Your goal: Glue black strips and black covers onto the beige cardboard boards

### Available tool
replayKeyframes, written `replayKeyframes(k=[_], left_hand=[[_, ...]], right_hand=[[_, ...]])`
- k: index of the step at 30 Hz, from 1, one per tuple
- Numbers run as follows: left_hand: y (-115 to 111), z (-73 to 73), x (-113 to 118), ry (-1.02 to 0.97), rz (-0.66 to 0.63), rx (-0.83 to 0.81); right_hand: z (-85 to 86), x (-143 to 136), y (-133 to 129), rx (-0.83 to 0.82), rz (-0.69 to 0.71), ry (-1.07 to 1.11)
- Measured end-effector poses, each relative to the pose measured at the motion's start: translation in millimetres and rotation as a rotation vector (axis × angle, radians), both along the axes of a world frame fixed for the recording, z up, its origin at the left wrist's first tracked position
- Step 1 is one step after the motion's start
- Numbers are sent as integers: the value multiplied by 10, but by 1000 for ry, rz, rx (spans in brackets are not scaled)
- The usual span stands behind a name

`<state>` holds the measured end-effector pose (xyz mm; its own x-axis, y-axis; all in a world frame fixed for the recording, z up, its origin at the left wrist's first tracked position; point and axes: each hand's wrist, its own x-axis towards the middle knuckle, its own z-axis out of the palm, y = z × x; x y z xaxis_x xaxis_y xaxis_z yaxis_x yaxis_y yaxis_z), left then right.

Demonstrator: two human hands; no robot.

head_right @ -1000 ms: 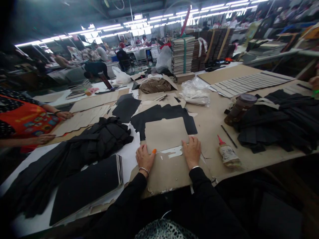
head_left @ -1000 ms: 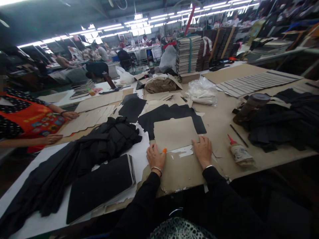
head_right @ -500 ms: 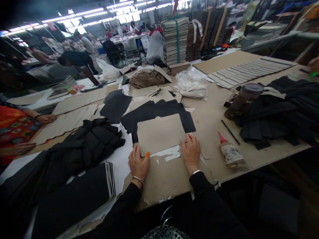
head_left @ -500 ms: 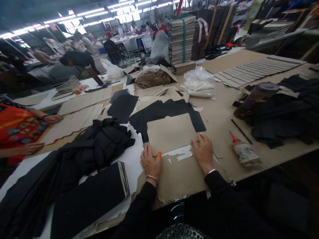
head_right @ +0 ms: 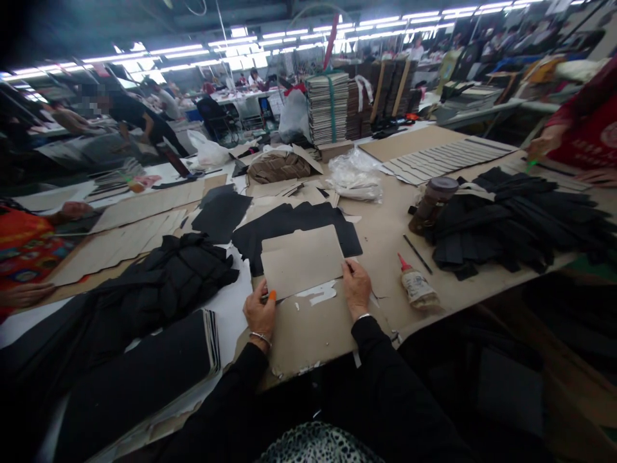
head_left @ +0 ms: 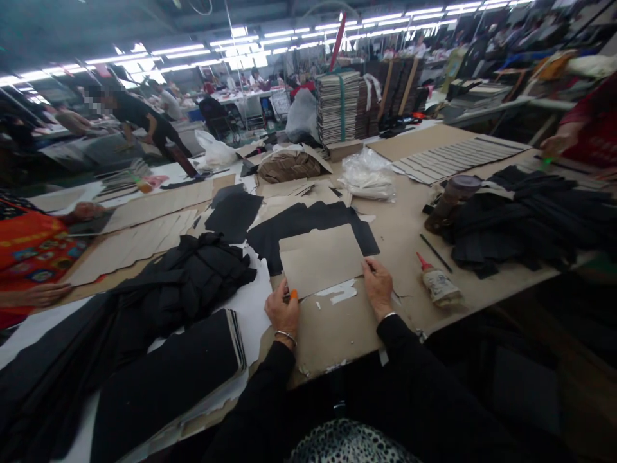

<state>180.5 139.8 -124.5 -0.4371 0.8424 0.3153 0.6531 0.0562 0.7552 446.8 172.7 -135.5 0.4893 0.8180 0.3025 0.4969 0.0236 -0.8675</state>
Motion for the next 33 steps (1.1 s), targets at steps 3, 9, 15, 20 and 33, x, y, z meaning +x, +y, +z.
replayKeyframes(k=[3,9,15,20,33], left_hand=[[13,53,-16,-74,-7,14],[-260,130,-62,-148,-46,22],[-824,54,-119,-30,-170,-49],[-939,-46,-264,187,-296,-37],[-1042,-46,-305,224,-393,26]], right_hand=[[87,17,4,6,13,61],[306,122,-157,7,66,107],[200,107,-809,-52,-21,10],[103,76,-1071,-22,-67,-143],[360,1436,-1201,46,-256,-496]])
